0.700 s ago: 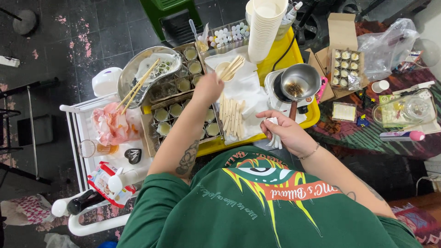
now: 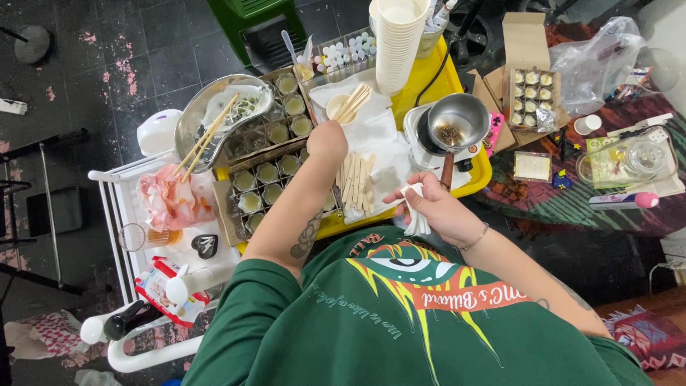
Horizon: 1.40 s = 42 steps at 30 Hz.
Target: Wiping wooden craft sticks with a cloth in a production area.
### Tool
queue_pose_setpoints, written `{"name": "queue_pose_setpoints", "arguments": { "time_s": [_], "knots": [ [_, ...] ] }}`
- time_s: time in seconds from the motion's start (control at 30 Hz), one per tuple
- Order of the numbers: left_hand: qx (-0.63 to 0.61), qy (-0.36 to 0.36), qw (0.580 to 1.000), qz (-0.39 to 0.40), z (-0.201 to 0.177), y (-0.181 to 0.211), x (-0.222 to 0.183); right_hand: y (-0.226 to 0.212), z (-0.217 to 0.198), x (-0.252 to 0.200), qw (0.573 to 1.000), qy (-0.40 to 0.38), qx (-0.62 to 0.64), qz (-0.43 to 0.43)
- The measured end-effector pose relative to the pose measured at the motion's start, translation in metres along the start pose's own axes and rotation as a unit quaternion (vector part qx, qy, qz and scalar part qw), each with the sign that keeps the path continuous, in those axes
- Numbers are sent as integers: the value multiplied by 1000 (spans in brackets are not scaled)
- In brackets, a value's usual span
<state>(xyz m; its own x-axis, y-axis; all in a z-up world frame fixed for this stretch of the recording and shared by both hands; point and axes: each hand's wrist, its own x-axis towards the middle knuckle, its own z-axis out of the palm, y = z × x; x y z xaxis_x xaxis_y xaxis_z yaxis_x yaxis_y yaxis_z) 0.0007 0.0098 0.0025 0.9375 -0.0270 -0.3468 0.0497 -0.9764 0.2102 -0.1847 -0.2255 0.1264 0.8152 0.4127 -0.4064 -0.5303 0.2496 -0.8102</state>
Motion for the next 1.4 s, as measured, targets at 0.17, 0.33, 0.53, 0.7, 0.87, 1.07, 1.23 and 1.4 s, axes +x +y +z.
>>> {"name": "queue_pose_setpoints", "arguments": {
  "time_s": [0.17, 0.33, 0.53, 0.7, 0.87, 1.07, 1.23, 1.4],
  "knots": [
    [-59, 22, 998, 5, -50, -5, -35, 6, -2, 8, 999, 7, 35, 6],
    [-202, 46, 976, 66, -105, 0, -97, 7, 3, 13, 997, 11, 71, 1],
    [-592, -128, 786, 126, -120, 12, -148, -2, 18, 15, 997, -17, 79, -7],
    [-500, 7, 815, 291, -115, 19, -167, -14, 42, 15, 994, -14, 109, 12],
    [-478, -44, 830, 285, -125, 17, -178, -14, 44, 20, 989, -17, 135, 53],
    [-391, 36, 858, 331, -125, 17, -180, -13, 49, 35, 985, -5, 139, 104],
    [-330, 92, 868, 360, -127, 9, -177, -17, 57, 47, 986, 44, 121, 102],
    [-421, 50, 846, 323, -129, -4, -179, -23, 64, 55, 969, -37, 236, 61]
  ]
}}
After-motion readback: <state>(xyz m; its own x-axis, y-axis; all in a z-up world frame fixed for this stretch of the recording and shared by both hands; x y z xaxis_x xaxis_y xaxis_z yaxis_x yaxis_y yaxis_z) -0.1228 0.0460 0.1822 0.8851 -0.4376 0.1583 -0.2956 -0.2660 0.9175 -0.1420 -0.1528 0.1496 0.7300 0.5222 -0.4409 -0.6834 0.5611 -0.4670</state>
